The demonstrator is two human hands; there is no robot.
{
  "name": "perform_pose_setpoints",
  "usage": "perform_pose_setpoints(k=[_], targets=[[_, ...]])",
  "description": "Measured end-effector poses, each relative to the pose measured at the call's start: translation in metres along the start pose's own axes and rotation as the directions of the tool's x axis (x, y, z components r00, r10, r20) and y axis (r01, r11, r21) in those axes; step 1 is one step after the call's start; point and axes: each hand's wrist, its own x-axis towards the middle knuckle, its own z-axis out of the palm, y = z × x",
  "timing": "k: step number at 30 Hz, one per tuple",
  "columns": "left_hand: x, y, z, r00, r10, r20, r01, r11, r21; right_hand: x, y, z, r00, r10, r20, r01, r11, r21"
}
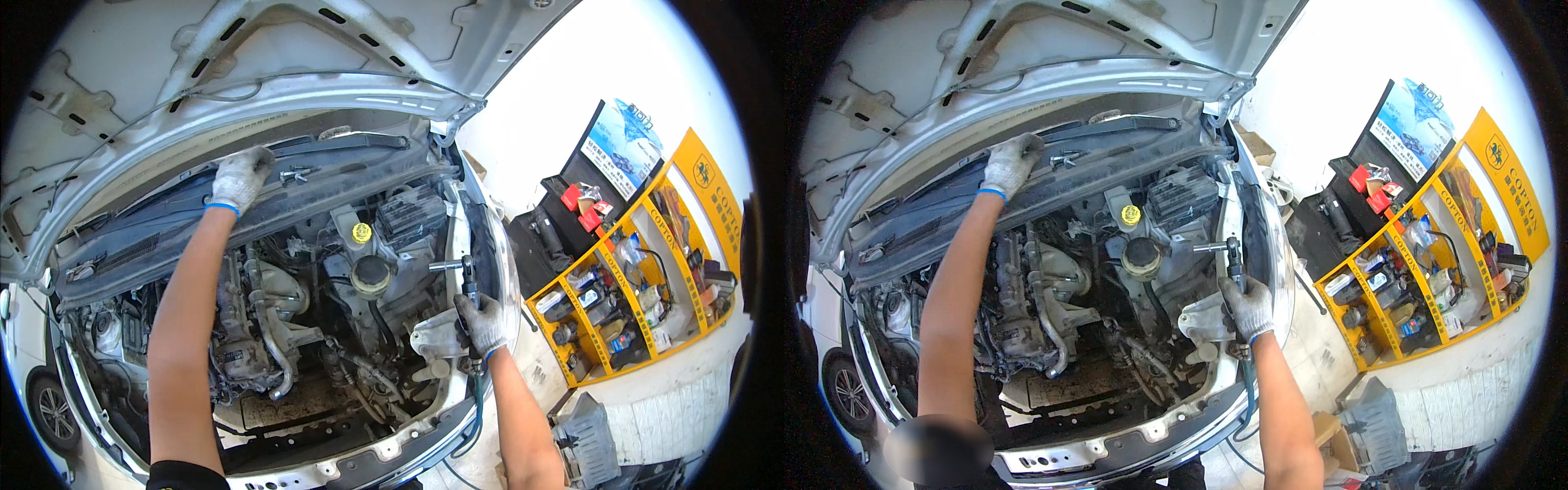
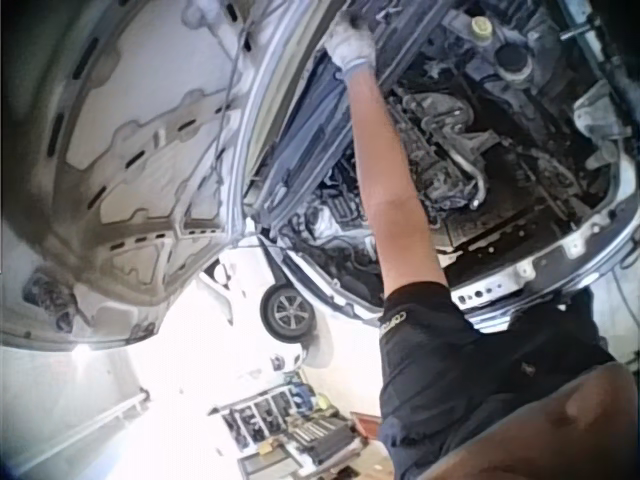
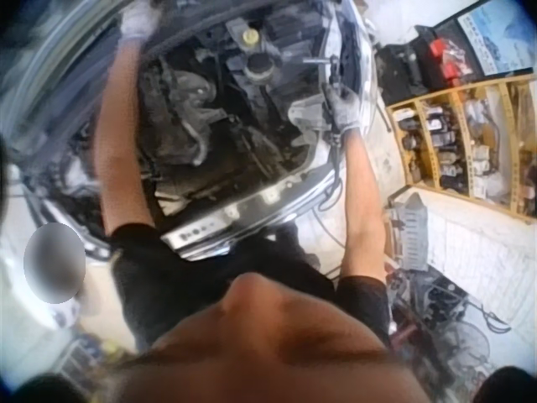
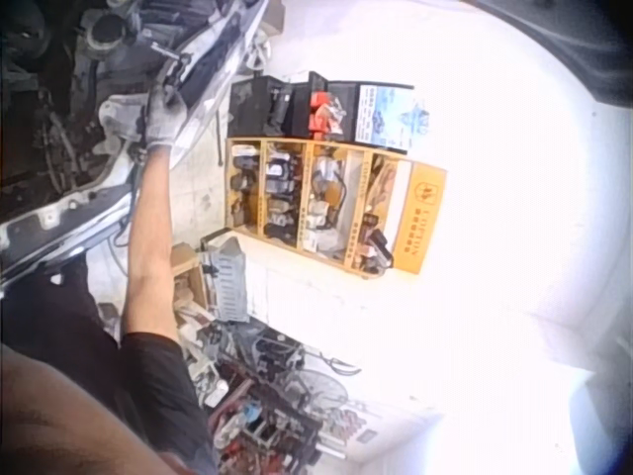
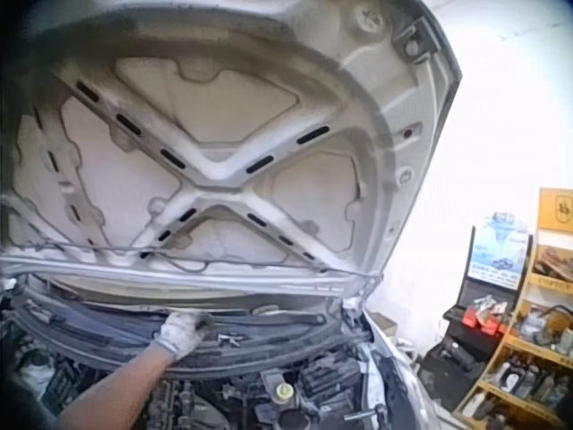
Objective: The person removes a metal bracket from the engine bay, then uses a pneumatic impact wrench to loosen and remove bolts from the engine. The person continues to manipulate hoses and components within the engine bay.
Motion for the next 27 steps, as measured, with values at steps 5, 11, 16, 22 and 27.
perform_pose_setpoints(k=[5, 11, 16, 22, 27], targets=[[-0.006, -0.006, -0.002, 0.986, 0.156, 0.051, -0.158, 0.987, 0.019, 0.004, 0.005, 0.000, 0.999, -0.034, -0.013, 0.033, 0.998, -0.052], [-0.006, 0.009, 0.017, 0.964, 0.146, 0.225, -0.169, 0.982, 0.089, 0.006, 0.007, 0.000, 0.998, -0.057, -0.014, 0.056, 0.997, -0.046], [-0.005, 0.002, 0.012, 0.969, 0.070, 0.237, -0.109, 0.982, 0.153, 0.005, 0.007, -0.002, 0.998, -0.058, 0.000, 0.058, 0.998, -0.032], [-0.011, -0.003, 0.009, 0.976, 0.088, 0.199, -0.120, 0.981, 0.154, 0.001, 0.001, -0.001, 1.000, -0.023, 0.004, 0.023, 0.999, -0.023], [-0.018, -0.011, 0.005, 0.979, 0.180, 0.094, -0.189, 0.976, 0.104, -0.001, -0.003, 0.000, 1.000, -0.006, -0.001, 0.006, 1.000, -0.019]])
